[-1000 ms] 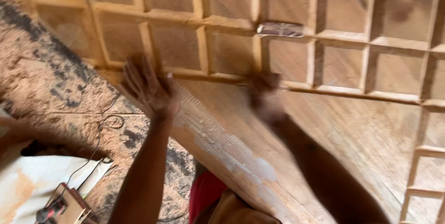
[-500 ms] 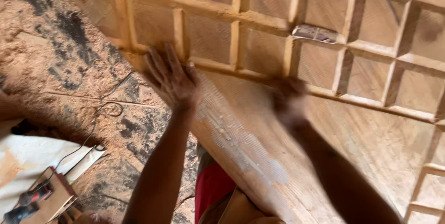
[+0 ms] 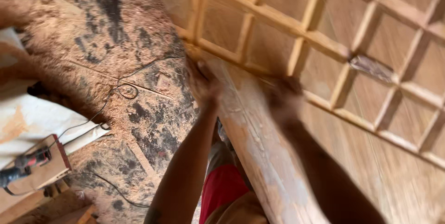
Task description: The person uses a small hand chisel to carve and refine a geometric grid pattern on a large wooden panel. They systematically work along the grooves, removing wood shavings to define the raised squares and smooth the surface.
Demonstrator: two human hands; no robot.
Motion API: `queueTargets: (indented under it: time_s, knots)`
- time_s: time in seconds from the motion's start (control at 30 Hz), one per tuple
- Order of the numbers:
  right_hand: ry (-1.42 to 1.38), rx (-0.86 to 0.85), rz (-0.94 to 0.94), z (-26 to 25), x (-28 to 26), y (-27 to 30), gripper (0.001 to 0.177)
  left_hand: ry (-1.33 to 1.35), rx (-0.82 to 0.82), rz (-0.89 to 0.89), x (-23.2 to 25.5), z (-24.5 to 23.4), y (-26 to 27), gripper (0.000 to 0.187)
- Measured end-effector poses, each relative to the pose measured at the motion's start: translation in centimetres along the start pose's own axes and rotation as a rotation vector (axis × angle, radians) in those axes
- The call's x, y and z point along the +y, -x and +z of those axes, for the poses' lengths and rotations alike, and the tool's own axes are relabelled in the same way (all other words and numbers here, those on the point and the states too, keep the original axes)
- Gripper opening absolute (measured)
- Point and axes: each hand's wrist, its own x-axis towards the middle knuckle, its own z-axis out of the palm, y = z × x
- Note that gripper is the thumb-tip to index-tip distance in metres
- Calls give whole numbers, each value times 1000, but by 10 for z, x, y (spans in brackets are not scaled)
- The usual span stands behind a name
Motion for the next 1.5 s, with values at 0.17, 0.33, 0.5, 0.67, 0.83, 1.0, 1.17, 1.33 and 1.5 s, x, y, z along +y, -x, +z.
queueTargets:
  time_s: [0.17,0.33,0.5,0.67,0.83,1.0,1.17,1.33,1.5]
  knots:
    - [-277,-88,28,94,-87,-85,14,170,-61,-160,5,-8,-8,79]
    - [-242,-180,-60,-23,-10,-26,30,312,-36,-170,17,-9,-4,79]
    - [-178,-22,-66,41,-40,-47,15,239,-164,-325,6,-2,3,79]
    - [-91,-210,-4,131,-113,-120,31,144,-51,-158,-3,-3,-6,67]
    - [-188,-171,-88,-23,-20,-34,22,439,-1,-159,19,-22,7,66]
    - [-196,62,-60,43,-54,-54,20,311,-3,-118,12,-12,3,61]
    - [-348,-180,224,86,-68,-67,19,66,-229,-312,-16,-9,-9,63]
    - [109,-212,71,-126,68,74,37,212,-83,-270,21,-28,-11,55]
    - [180,-150,249,-112,82,116,37,126,-82,-301,25,-35,-8,56]
